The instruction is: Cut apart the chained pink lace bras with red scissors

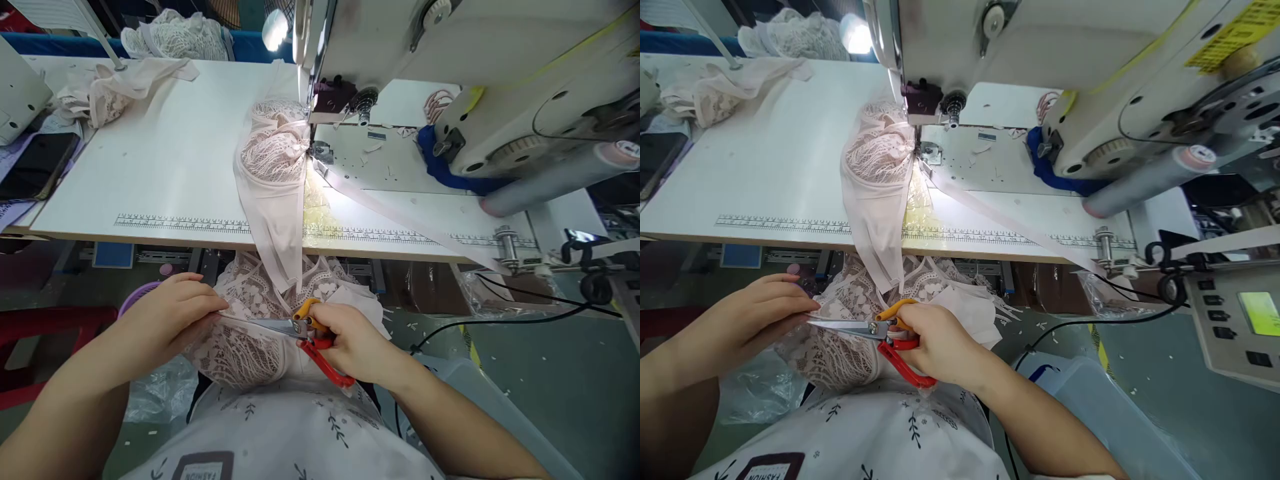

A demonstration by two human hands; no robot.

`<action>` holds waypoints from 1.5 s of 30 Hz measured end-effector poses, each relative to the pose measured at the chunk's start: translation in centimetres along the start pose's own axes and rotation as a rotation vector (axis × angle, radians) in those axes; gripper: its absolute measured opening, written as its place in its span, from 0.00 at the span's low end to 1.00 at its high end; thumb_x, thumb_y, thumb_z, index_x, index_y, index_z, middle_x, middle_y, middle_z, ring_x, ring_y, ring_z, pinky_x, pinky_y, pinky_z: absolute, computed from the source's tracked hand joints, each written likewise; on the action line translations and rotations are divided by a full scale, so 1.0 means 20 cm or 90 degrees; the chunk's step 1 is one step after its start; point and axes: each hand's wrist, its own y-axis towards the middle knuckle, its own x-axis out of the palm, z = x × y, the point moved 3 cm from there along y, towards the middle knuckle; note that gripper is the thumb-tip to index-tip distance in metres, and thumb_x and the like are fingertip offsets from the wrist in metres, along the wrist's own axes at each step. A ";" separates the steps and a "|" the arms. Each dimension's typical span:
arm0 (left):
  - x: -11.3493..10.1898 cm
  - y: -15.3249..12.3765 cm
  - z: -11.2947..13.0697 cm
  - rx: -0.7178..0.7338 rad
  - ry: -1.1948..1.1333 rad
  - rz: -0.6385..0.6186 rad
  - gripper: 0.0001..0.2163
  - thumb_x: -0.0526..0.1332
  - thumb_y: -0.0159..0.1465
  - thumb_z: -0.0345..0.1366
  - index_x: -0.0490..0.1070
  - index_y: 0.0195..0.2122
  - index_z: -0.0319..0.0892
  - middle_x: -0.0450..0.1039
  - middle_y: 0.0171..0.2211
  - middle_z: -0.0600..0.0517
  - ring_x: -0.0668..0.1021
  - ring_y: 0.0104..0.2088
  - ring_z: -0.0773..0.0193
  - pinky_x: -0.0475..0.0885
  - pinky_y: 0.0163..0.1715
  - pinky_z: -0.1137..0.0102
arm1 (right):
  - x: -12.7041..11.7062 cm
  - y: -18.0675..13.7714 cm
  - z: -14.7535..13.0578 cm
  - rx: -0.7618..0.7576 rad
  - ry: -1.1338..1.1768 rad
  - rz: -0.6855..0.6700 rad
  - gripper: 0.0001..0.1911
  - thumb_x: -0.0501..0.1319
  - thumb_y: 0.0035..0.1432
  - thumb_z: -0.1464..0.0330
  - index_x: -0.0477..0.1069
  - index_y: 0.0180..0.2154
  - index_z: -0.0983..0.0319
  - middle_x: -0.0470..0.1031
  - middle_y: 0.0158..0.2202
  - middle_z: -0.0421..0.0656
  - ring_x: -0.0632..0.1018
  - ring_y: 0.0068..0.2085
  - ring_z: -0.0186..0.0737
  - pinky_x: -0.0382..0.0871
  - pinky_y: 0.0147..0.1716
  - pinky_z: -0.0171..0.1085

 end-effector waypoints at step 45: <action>0.16 0.25 0.27 -0.142 -0.520 0.272 0.15 0.54 0.62 0.33 0.58 0.50 0.45 0.65 0.32 0.54 0.70 0.30 0.67 0.69 0.27 0.74 | -0.11 0.17 -0.25 0.003 0.167 0.168 0.12 0.67 0.48 0.63 0.67 0.30 0.60 0.66 0.24 0.37 0.67 0.25 0.33 0.64 0.24 0.33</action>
